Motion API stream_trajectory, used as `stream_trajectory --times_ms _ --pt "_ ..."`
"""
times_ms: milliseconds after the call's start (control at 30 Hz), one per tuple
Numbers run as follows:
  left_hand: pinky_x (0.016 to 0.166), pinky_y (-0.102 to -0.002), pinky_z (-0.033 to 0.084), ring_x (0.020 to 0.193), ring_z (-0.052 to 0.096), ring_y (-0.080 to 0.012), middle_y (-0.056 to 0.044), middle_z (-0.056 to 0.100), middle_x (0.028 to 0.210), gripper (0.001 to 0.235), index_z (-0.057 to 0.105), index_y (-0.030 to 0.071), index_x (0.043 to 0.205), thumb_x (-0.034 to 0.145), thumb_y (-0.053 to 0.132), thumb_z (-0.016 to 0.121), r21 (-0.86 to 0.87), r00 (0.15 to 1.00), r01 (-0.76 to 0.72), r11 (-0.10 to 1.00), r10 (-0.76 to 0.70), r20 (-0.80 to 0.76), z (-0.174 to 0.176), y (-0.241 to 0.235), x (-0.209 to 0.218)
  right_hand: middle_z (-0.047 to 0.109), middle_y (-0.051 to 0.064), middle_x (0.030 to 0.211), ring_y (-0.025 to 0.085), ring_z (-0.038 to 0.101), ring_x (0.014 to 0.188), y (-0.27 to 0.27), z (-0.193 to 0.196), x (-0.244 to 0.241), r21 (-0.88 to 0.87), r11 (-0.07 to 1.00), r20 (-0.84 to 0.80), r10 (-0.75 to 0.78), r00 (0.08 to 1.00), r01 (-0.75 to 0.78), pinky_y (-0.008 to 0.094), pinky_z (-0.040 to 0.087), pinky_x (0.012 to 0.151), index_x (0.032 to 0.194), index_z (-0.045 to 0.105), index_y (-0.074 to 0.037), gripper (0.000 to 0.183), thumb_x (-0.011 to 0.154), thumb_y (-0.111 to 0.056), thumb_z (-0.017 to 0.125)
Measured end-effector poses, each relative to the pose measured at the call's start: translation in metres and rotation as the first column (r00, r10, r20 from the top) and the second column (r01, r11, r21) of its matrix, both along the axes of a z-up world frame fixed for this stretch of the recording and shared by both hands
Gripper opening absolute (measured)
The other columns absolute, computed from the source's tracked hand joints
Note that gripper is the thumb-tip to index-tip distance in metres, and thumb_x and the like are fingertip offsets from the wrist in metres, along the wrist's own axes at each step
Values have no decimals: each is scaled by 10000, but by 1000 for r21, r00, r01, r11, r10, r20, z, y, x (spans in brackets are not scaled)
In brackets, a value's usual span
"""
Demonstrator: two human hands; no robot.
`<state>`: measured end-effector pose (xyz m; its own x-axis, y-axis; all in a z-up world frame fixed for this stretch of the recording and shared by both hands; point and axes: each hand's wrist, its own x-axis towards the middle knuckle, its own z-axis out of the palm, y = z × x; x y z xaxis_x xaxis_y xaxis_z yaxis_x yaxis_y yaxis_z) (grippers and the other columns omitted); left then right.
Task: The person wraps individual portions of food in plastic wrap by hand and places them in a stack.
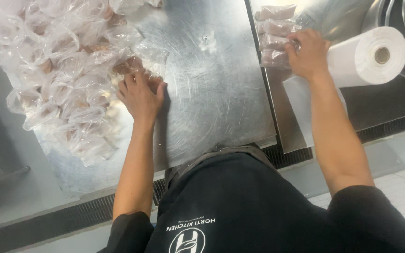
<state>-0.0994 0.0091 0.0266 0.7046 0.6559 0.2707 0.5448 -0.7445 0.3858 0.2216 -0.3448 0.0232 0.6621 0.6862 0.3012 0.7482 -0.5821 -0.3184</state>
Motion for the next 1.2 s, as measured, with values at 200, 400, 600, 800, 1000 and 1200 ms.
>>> stream_trajectory --times_ms 200,400,600,800,1000,1200 --pt "922 -442 499 1034 622 -238 -57 660 1074 152 718 128 1023 961 264 746 -289 986 27 957 23 167 -6 5 -4 598 100 1249 252 622 1123 60 36 -70 271 958 -298 -7 955 92 410 528 942 1303 664 -74 334 975 -125 706" --pt "907 -421 597 955 673 -196 -65 669 1016 186 632 65 1107 1078 249 637 -796 774 605 -11 239 586 13 -14 5 554 116 1413 184 586 1244 123 61 -133 535 827 -576 508 641 -174 314 546 974 1501 463 -52 700 944 -265 830" --pt "735 -408 653 837 748 -230 -115 713 952 221 626 64 1074 962 254 619 -754 775 612 -237 370 512 48 -62 14 699 178 1156 221 679 1010 162 103 -142 467 884 -799 429 421 -14 344 575 854 1254 662 -2 434 945 -239 853" --pt "606 -314 616 680 686 -152 -89 684 797 169 652 -9 999 955 107 766 -753 741 641 150 138 658 63 -76 19 674 36 1141 160 657 974 144 165 -154 453 811 -488 573 658 -371 289 556 776 1232 584 -55 541 781 -235 822" --pt "530 -282 563 587 709 -149 -84 721 697 184 670 -24 893 910 130 768 -821 855 516 244 -96 509 110 -78 3 674 68 803 188 614 702 143 187 -149 294 919 -262 341 903 -263 368 502 636 943 705 -83 245 1001 -316 757" --pt "499 -274 531 531 697 -149 -95 717 610 176 702 -16 855 907 137 772 -831 915 402 385 -196 353 136 -67 -9 610 90 846 134 569 646 116 164 -115 578 768 -318 524 790 -276 252 480 483 1098 649 11 375 993 -346 697"
